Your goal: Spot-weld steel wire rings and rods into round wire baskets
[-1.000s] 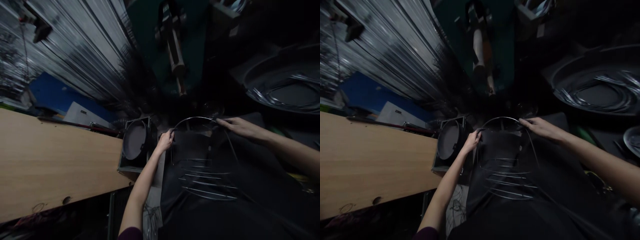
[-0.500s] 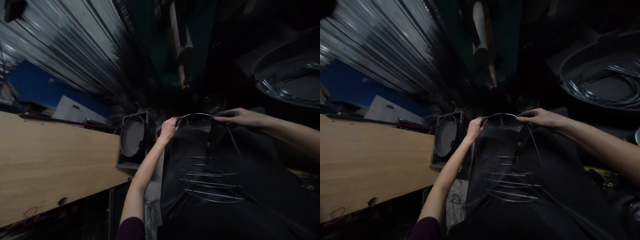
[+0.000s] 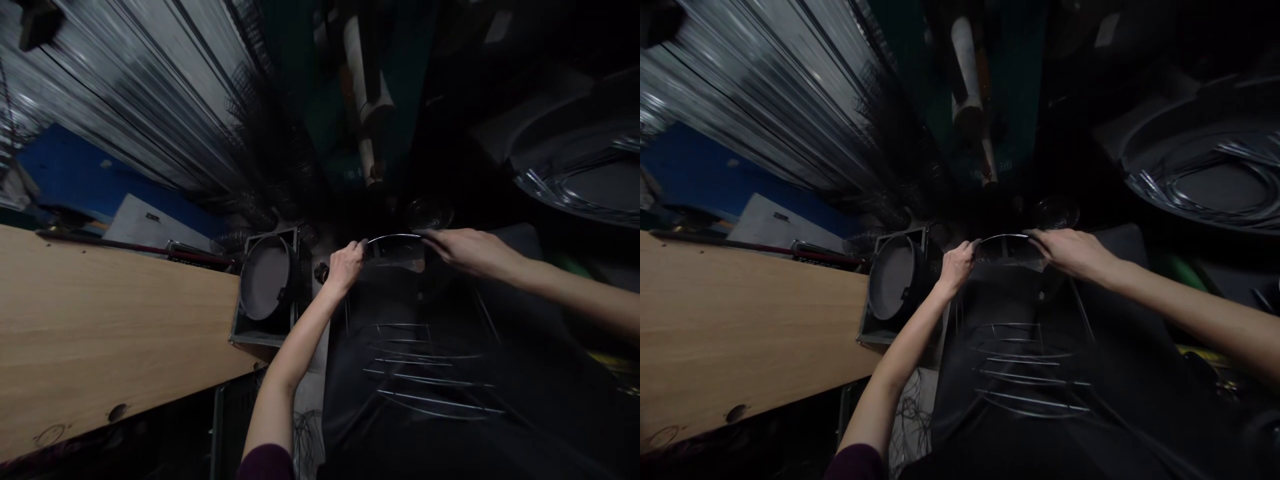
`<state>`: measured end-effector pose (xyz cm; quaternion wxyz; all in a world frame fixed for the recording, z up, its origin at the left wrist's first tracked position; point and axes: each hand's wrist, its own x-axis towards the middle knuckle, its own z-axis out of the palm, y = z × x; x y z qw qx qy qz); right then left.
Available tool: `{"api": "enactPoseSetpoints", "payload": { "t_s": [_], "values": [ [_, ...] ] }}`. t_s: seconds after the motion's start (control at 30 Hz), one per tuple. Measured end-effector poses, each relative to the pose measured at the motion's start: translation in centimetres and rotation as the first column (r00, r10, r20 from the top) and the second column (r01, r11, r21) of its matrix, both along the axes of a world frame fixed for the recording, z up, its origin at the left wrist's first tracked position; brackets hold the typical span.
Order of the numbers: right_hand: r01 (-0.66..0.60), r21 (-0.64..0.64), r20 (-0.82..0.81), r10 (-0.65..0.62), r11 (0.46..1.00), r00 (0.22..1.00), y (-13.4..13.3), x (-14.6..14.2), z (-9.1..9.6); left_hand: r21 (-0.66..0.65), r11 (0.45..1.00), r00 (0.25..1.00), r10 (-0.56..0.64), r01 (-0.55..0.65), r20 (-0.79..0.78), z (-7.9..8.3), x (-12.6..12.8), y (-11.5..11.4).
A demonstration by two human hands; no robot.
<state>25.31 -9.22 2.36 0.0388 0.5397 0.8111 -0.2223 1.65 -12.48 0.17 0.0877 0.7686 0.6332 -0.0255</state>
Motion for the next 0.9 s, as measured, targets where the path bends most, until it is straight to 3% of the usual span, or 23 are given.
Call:
{"api": "enactPoseSetpoints", "payload": {
  "t_s": [0.13,0.3,0.63,0.9],
  "values": [
    [-0.101,0.056,0.170,0.090,0.993,0.981,-0.1,-0.9,-0.4,-0.017,1.000,1.000,-0.010,0.010,0.009,0.0,-0.2,0.1],
    [-0.191,0.137,0.205,0.161,0.972,0.966,0.9,-1.3,-0.2,0.004,1.000,0.999,-0.019,0.019,0.039,1.1,-0.9,1.1],
    [-0.157,0.190,0.173,0.125,0.969,0.977,4.9,-1.8,5.0,0.119,0.989,0.994,-0.094,0.086,0.061,6.6,-1.2,5.2],
    [-0.159,0.181,0.252,0.111,0.970,0.961,7.1,-2.4,6.5,0.105,0.991,0.993,-0.093,0.085,0.077,7.9,-1.2,7.2]
  ]
}}
